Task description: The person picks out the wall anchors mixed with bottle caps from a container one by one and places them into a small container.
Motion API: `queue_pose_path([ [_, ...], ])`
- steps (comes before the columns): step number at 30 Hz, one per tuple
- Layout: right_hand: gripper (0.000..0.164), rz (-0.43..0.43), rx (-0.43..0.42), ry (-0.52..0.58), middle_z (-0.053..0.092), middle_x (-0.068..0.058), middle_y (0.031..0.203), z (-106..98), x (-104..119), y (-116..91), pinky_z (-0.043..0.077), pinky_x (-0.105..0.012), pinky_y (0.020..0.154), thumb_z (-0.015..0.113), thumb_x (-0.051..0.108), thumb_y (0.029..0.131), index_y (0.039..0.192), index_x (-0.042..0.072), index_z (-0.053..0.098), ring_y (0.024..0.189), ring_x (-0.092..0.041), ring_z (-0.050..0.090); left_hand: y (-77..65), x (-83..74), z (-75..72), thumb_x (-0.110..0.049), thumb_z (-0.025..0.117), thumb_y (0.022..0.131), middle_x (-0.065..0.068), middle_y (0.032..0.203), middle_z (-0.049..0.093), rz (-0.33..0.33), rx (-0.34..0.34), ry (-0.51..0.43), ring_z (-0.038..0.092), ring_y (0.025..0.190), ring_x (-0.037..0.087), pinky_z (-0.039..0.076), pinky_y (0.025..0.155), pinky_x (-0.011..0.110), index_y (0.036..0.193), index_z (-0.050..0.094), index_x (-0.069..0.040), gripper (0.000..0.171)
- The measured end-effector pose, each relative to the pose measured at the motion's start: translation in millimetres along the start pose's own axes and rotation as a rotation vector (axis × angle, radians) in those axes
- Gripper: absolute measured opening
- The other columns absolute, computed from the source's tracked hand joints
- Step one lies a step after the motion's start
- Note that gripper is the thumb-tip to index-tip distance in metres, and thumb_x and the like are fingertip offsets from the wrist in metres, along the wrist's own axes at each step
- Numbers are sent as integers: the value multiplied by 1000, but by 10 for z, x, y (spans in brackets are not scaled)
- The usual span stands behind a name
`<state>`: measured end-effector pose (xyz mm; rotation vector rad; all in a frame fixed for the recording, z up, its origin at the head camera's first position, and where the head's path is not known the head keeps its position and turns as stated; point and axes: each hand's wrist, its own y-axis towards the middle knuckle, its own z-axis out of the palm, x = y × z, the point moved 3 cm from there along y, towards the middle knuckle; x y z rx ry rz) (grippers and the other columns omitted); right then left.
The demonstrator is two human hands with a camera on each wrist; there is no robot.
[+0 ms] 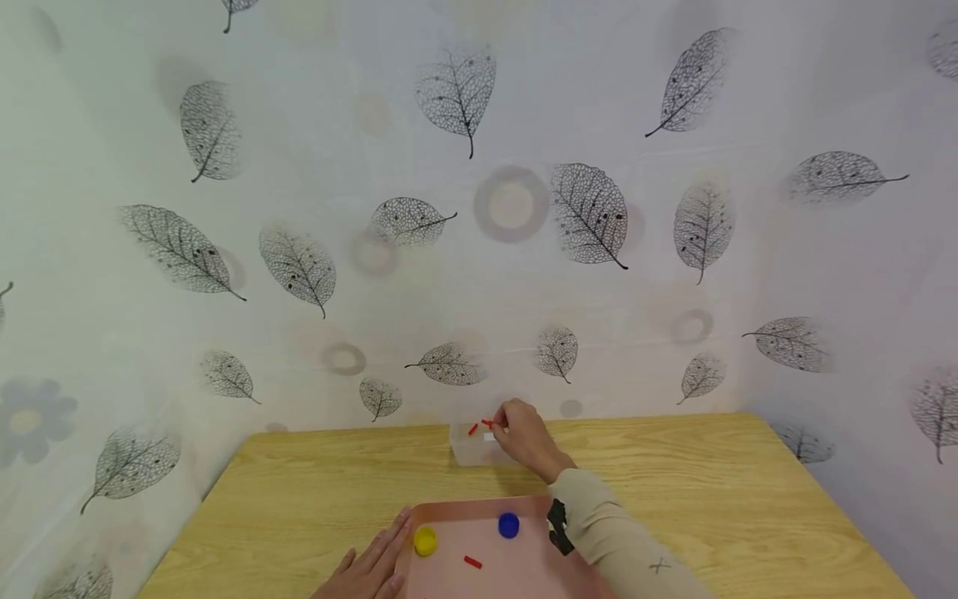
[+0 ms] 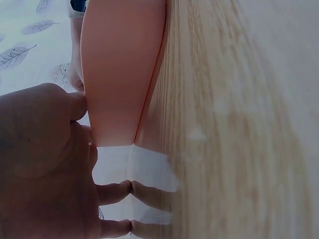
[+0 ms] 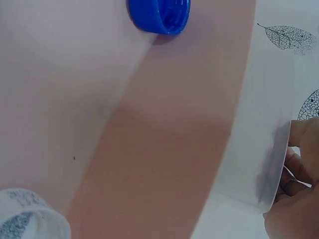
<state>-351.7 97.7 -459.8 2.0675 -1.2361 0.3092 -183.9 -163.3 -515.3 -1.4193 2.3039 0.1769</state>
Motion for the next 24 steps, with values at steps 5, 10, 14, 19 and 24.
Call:
queue_pose_path([
  [5, 8, 5, -10, -1, 56, 1, 74, -9, 9, 15, 47, -27, 62, 67, -1, 79, 78, 6, 64, 68, -12, 52, -3, 3, 1, -57, 17, 99, -16, 158, 0, -15, -8, 1, 32, 135, 37, 24, 92, 75, 153, 5, -32, 61],
  [10, 7, 27, 15, 0, 55, 1, 74, -4, 12, 20, 46, -27, 62, 68, 0, 80, 78, 5, 65, 68, -12, 51, -8, 16, 19, -56, 18, 100, -15, 158, 1, -8, -24, 17, 34, 133, 38, 25, 92, 74, 154, 6, -31, 60],
  [14, 3, 44, 23, 21, 57, 1, 77, -17, 17, 8, 48, -27, 64, 69, 3, 83, 82, 3, 65, 70, -11, 53, -12, 23, 30, -55, 18, 100, -15, 158, 1, -3, -32, 26, 34, 133, 38, 26, 92, 74, 154, 6, -31, 60],
  [19, 5, 38, -11, 79, 59, -1, 80, -93, 74, -24, 50, -27, 66, 70, 3, 83, 87, 3, 66, 72, -12, 56, -17, 36, 33, -55, 19, 100, -15, 158, 1, 6, -33, 10, 33, 134, 39, 24, 91, 75, 154, 6, -31, 60],
  [24, 6, 30, -25, 118, 60, 2, 82, -231, 181, -118, 51, -28, 68, 70, 6, 84, 88, 8, 65, 74, -11, 57, -14, 31, 21, -55, 18, 100, -15, 158, -2, 19, -20, 12, 33, 133, 40, 24, 91, 75, 154, 5, -30, 60],
])
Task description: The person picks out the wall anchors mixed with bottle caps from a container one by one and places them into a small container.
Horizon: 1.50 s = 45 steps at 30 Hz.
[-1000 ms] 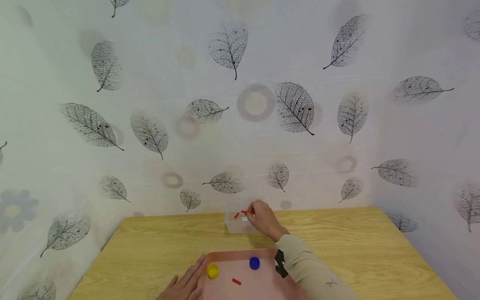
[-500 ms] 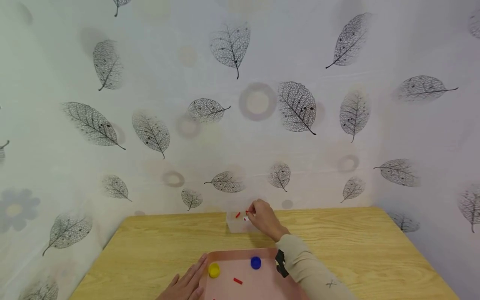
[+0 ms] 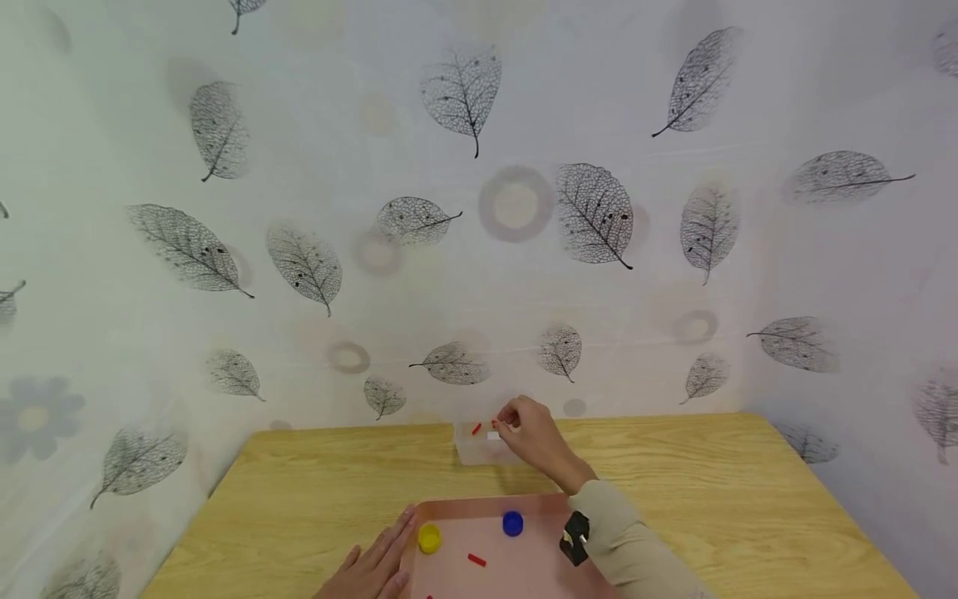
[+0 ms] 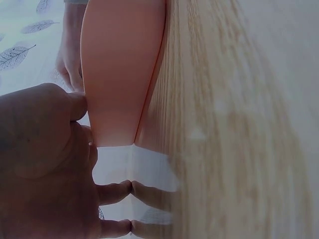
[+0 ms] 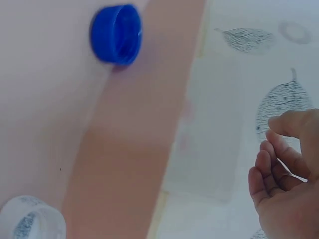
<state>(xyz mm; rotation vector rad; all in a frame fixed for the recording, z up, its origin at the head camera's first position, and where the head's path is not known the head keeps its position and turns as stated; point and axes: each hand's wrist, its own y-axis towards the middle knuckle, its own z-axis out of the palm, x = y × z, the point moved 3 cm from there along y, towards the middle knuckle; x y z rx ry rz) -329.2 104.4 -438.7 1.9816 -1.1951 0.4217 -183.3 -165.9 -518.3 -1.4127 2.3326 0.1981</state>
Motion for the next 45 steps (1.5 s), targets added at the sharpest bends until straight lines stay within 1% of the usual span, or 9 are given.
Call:
queue_pose_path([
  [6, 7, -22, -22, 60, 62, 4, 83, -156, 157, -151, 51, -26, 68, 70, 9, 85, 90, 9, 65, 74, -10, 58, 5, -5, -1, -55, 17, 100, -14, 158, -3, 8, 1, 14, 33, 133, 41, 24, 92, 75, 154, 5, -29, 61],
  [15, 9, -28, -17, 125, 63, 5, 84, -247, 410, -397, 53, -31, 69, 71, 10, 85, 90, 10, 65, 75, -9, 59, -3, 1, 8, -55, 17, 100, -14, 158, -3, 3, -5, 21, 33, 133, 41, 25, 92, 75, 154, 5, -30, 60],
  [21, 7, 34, -17, 155, 62, 10, 84, -261, 528, -555, 51, -27, 70, 71, 16, 86, 90, 15, 65, 76, -8, 58, -4, 7, -2, -56, 17, 100, -15, 158, 0, -3, -4, 25, 32, 134, 39, 25, 91, 75, 154, 5, -31, 60],
  [28, 7, 58, -18, 174, 62, 10, 88, -286, 612, -731, 51, -26, 72, 71, 16, 87, 92, 16, 65, 79, -7, 58, -17, -21, -26, -58, 16, 99, -13, 158, 3, -17, 19, 1, 29, 137, 36, 24, 92, 75, 153, 5, -31, 61],
  [32, 10, 133, -41, 183, 62, 12, 86, -313, 641, -843, 50, -26, 71, 72, 18, 85, 89, 24, 66, 78, -7, 57, -37, -53, -31, -63, 14, 97, -14, 158, 1, -48, 49, 41, 26, 139, 32, 23, 96, 72, 153, 5, -33, 64],
  [35, 12, 164, -60, 185, 61, 13, 84, -311, 654, -923, 50, -26, 70, 74, 16, 84, 87, 24, 65, 77, -7, 57, -53, -72, -25, -64, 14, 96, -15, 158, -1, -61, 60, 64, 24, 140, 28, 23, 98, 70, 153, 3, -33, 65],
  [36, 13, 168, -66, 187, 61, 13, 83, -307, 659, -949, 50, -26, 70, 74, 15, 83, 87, 24, 65, 76, -7, 57, -53, -78, -26, -63, 14, 97, -15, 158, 0, -57, 52, 54, 24, 140, 29, 23, 97, 71, 153, 3, -33, 64],
  [43, 21, 110, -91, 183, 63, 9, 82, -230, 647, -1077, 51, -24, 66, 74, 2, 79, 87, 20, 65, 74, -5, 58, -67, -87, -34, -61, 16, 97, -16, 157, 0, -51, 15, 52, 23, 140, 27, 22, 98, 70, 153, 3, -33, 63],
  [45, 20, 113, -94, 151, 63, 11, 81, -203, 633, -1093, 51, -23, 65, 75, 7, 80, 86, 22, 64, 73, -3, 58, -57, -80, -38, -60, 16, 98, -15, 158, 2, -41, 14, 36, 26, 139, 29, 23, 97, 71, 153, 5, -33, 62],
])
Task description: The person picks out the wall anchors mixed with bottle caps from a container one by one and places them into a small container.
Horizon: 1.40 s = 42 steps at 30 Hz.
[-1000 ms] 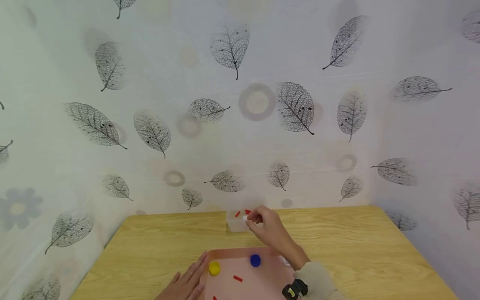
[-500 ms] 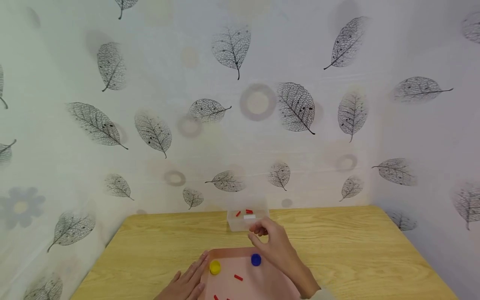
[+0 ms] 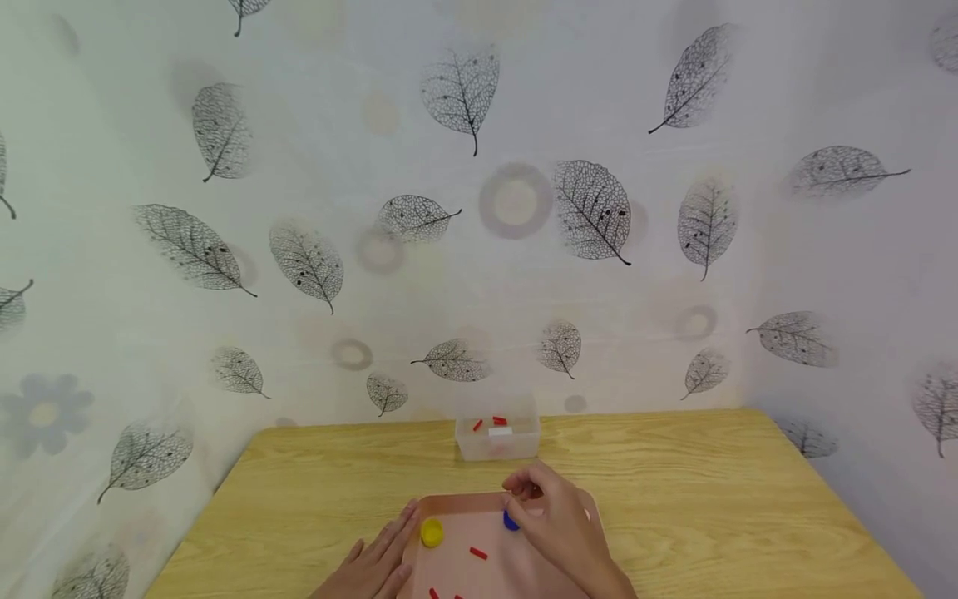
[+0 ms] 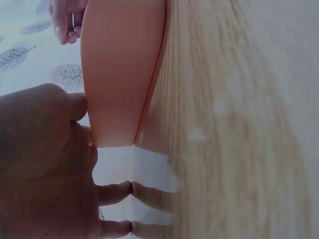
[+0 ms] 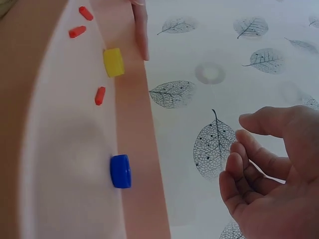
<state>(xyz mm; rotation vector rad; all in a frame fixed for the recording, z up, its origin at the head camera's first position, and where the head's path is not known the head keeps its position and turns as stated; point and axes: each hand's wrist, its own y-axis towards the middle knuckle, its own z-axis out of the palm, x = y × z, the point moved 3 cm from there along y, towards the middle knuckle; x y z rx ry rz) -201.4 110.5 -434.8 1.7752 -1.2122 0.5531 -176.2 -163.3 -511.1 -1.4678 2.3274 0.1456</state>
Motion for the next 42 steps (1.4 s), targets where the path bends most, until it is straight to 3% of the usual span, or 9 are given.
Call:
queue_pose_path([
  [2, 15, 20, 7, -17, 63, 14, 80, 27, -25, -18, 51, -23, 65, 76, 15, 81, 86, 23, 65, 73, -3, 59, 15, 9, -4, -57, 17, 99, -14, 158, 3, 13, -2, -20, 28, 138, 33, 24, 95, 72, 153, 5, -32, 61],
  [6, 9, 63, 86, 71, 62, 11, 82, 131, -74, -59, 51, -24, 68, 73, 23, 85, 89, 19, 65, 75, -4, 58, 29, 29, -2, -56, 17, 100, -13, 158, 4, 16, 6, -35, 29, 137, 35, 24, 94, 74, 153, 6, -31, 60],
  [11, 8, -20, 134, 176, 61, 6, 82, 280, -124, -87, 52, -27, 65, 70, 12, 87, 91, 9, 64, 71, -6, 57, 18, 33, 3, -59, 16, 99, -14, 158, 2, 6, 26, -53, 24, 139, 32, 21, 96, 72, 153, 7, -32, 62],
  [13, 7, -42, 150, 166, 61, 6, 81, 333, -152, -102, 52, -27, 64, 69, 12, 87, 90, 9, 64, 70, -5, 57, -5, 27, -6, -60, 15, 98, -14, 158, 0, 18, 38, -26, 21, 141, 28, 21, 98, 71, 153, 6, -31, 63],
  [18, 6, 9, 224, 131, 61, 6, 84, 399, -223, -145, 51, -24, 67, 68, 16, 88, 89, 12, 64, 75, -5, 55, -24, -18, -38, -62, 14, 97, -14, 158, -2, -3, 53, 53, 17, 142, 23, 22, 101, 68, 153, 5, -31, 65],
  [20, 5, 24, 239, 118, 61, 6, 84, 401, -236, -152, 51, -23, 68, 69, 15, 87, 89, 12, 64, 75, -5, 55, -12, -30, -47, -63, 13, 96, -15, 157, -1, -27, 57, 56, 18, 142, 22, 22, 101, 67, 153, 5, -32, 65],
  [27, 5, 18, 292, 124, 60, 4, 82, 438, -249, -181, 49, -22, 64, 69, 9, 85, 86, 8, 64, 72, -7, 54, -11, -10, -44, -63, 13, 97, -15, 157, -2, -18, 60, 24, 17, 142, 23, 21, 100, 69, 153, 4, -32, 65],
  [35, 7, 149, 444, 143, 56, 6, 76, 510, -283, -270, 46, -22, 59, 63, 17, 90, 84, 15, 61, 67, -5, 52, -30, 12, -33, -63, 13, 97, -13, 158, -1, -15, 72, 6, 18, 142, 26, 20, 101, 69, 153, 5, -31, 65],
  [42, 8, 202, 464, 124, 55, 6, 74, 566, -309, -297, 47, -23, 56, 62, 13, 88, 80, 16, 62, 64, -6, 52, -36, 9, -44, -63, 14, 96, -13, 158, 1, -12, 74, -23, 17, 142, 26, 17, 103, 68, 153, 7, -30, 66],
])
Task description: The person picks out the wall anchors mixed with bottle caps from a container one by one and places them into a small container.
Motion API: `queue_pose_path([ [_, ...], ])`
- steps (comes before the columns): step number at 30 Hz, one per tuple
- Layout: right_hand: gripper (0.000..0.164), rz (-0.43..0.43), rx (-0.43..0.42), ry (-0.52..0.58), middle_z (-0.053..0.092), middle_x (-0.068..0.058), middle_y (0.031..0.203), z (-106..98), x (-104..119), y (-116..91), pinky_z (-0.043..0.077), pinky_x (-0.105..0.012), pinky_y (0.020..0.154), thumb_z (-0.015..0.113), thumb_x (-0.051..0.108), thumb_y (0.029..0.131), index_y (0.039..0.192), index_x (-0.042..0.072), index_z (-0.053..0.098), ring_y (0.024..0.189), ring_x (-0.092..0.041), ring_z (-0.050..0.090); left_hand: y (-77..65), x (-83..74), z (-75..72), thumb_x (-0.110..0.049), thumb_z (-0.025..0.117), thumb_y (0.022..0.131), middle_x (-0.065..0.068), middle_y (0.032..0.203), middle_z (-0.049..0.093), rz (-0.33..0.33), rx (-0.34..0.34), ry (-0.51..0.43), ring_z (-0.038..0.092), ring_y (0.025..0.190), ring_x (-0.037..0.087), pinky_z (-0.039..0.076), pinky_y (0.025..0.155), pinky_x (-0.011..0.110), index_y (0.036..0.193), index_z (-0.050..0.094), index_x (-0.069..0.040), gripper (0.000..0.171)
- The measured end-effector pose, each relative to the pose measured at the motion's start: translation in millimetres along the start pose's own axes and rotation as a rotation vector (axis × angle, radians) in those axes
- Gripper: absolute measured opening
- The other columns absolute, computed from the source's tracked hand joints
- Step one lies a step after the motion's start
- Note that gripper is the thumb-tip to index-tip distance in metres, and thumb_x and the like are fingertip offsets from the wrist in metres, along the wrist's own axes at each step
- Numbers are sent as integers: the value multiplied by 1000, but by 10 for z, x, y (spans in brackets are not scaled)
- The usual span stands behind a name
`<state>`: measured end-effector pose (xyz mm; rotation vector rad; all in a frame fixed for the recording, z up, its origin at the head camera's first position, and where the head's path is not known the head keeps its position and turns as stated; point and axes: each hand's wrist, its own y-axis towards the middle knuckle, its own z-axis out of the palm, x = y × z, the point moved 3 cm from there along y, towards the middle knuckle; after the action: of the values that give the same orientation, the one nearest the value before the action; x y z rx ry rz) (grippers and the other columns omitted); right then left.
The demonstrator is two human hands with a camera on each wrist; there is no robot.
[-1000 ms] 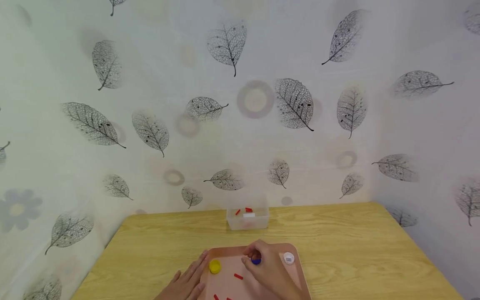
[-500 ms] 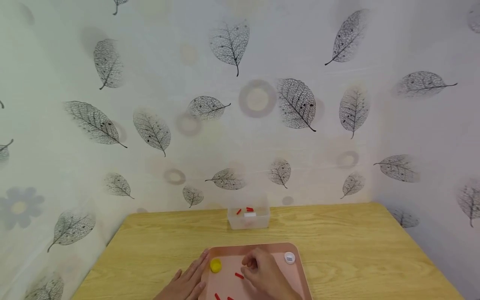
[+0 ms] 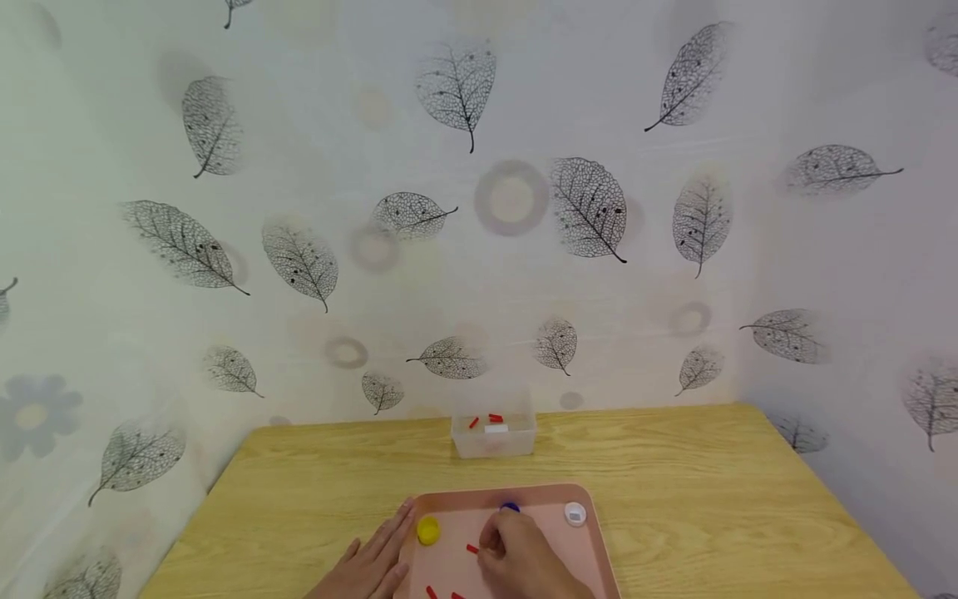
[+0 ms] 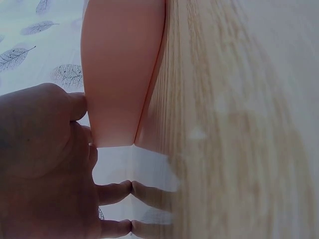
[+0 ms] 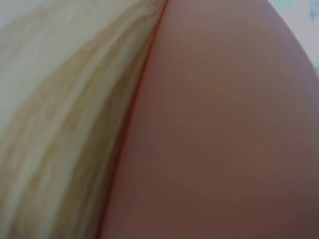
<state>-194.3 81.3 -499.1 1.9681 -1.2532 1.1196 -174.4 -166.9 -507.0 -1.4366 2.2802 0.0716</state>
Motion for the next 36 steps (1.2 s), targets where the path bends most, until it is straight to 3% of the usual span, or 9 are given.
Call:
queue_pose_path([
  [8, 9, -112, -21, -112, 56, 10, 75, 18, 43, 14, 47, -21, 58, 63, 10, 89, 82, 15, 62, 65, 0, 51, 5, -12, -10, -63, 13, 96, -13, 158, 1, -6, -9, 41, 18, 142, 25, 20, 103, 67, 153, 7, -30, 66],
  [17, 7, -90, 3, -106, 55, 10, 75, 30, 64, 18, 47, -21, 58, 62, 12, 91, 84, 14, 61, 65, 0, 52, 4, -32, -37, -63, 14, 97, -13, 158, 3, -23, -26, 69, 19, 142, 23, 20, 103, 66, 153, 9, -30, 66],
  [24, 6, -109, 15, -101, 53, 11, 74, 40, 74, -9, 47, -20, 55, 60, 13, 92, 86, 13, 58, 63, 0, 51, -21, -17, -30, -60, 16, 98, -10, 158, 5, 10, -40, 11, 20, 141, 27, 20, 101, 68, 153, 9, -29, 64],
  [28, 6, -149, 9, -125, 51, 12, 75, 35, 82, -18, 47, -19, 55, 60, 11, 92, 87, 13, 57, 63, 2, 49, -22, -12, -32, -60, 17, 98, -10, 158, 5, 10, -32, -24, 20, 141, 28, 19, 101, 69, 153, 9, -30, 63],
  [36, 7, -153, 7, -130, 50, 13, 76, 10, 102, -51, 46, -19, 58, 61, 12, 90, 86, 14, 57, 66, 2, 49, -15, -16, -28, -62, 17, 97, -11, 158, 4, -1, 0, -103, 17, 142, 29, 15, 102, 70, 153, 9, -31, 64],
])
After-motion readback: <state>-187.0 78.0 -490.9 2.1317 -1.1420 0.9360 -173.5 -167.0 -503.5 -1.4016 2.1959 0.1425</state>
